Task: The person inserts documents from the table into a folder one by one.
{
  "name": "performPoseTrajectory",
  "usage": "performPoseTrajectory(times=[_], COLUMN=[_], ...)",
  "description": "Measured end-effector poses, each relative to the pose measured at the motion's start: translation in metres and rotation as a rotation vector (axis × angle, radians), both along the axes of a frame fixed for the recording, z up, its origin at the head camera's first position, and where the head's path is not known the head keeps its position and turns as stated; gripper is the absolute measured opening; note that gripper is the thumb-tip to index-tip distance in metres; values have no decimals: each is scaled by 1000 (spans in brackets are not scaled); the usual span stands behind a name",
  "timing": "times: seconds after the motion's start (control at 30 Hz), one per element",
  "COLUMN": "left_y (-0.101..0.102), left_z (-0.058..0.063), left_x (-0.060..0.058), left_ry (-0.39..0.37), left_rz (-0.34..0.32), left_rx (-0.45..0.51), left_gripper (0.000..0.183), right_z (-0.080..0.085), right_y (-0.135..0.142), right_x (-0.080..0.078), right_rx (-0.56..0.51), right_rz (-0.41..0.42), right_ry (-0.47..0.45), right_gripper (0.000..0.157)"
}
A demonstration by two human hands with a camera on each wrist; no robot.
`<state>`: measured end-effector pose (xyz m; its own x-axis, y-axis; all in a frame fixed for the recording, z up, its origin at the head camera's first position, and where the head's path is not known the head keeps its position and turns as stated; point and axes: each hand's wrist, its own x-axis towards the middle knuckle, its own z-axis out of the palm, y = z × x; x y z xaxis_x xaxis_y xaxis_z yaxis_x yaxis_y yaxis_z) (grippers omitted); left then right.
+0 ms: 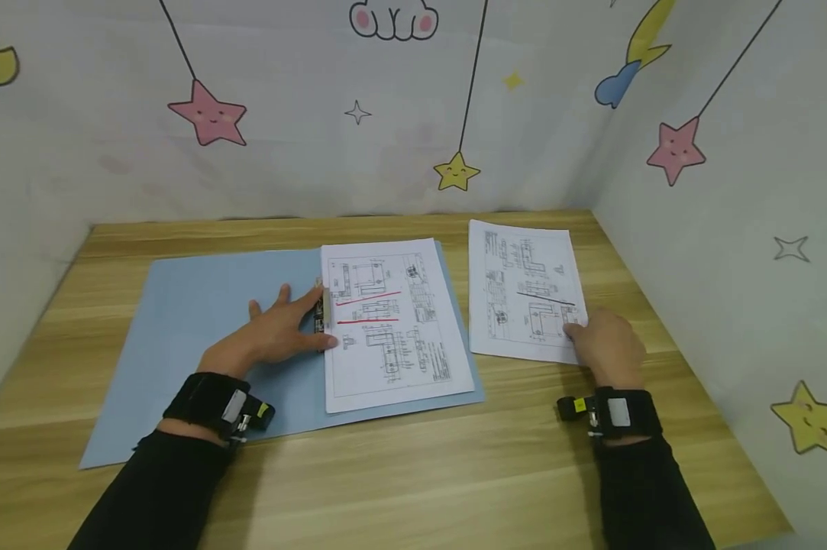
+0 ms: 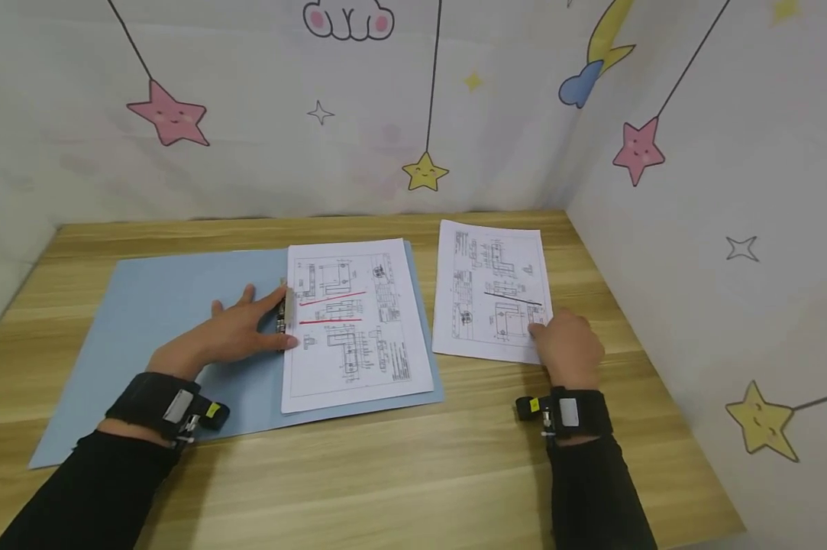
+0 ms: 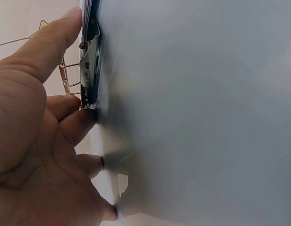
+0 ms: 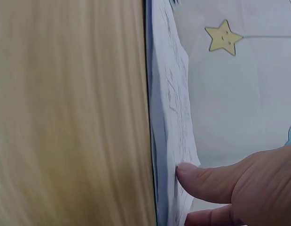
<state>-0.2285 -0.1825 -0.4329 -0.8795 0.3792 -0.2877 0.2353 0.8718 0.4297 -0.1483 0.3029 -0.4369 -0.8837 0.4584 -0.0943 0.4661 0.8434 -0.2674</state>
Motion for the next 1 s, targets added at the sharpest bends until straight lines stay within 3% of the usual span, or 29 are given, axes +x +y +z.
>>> performPoseTrajectory(times=[0.17,0.4,0.73,0.83,1.0], left_y=[-2,-1,0,0,0], left_z=[2,0,1,2,2], left_x=[2,0,1,1,2], left_ry=[-3,-6,7,4,0], left_rz=[6,2,-5,-2,2], left_rx=[6,14,18,22,16], left_gripper=[107,108,106,106,106], right_z=[2,2,2,4,8], right_y=[3,2,4,2,-2], right_x=[0,0,0,-1,-2], right_rx=[-24,-51,-38,-70,-162], right_rz=[-38,-36,-57,-71,-82], right_ry=[-7,109,182,206,182], right_gripper=[43,30,31,29,39])
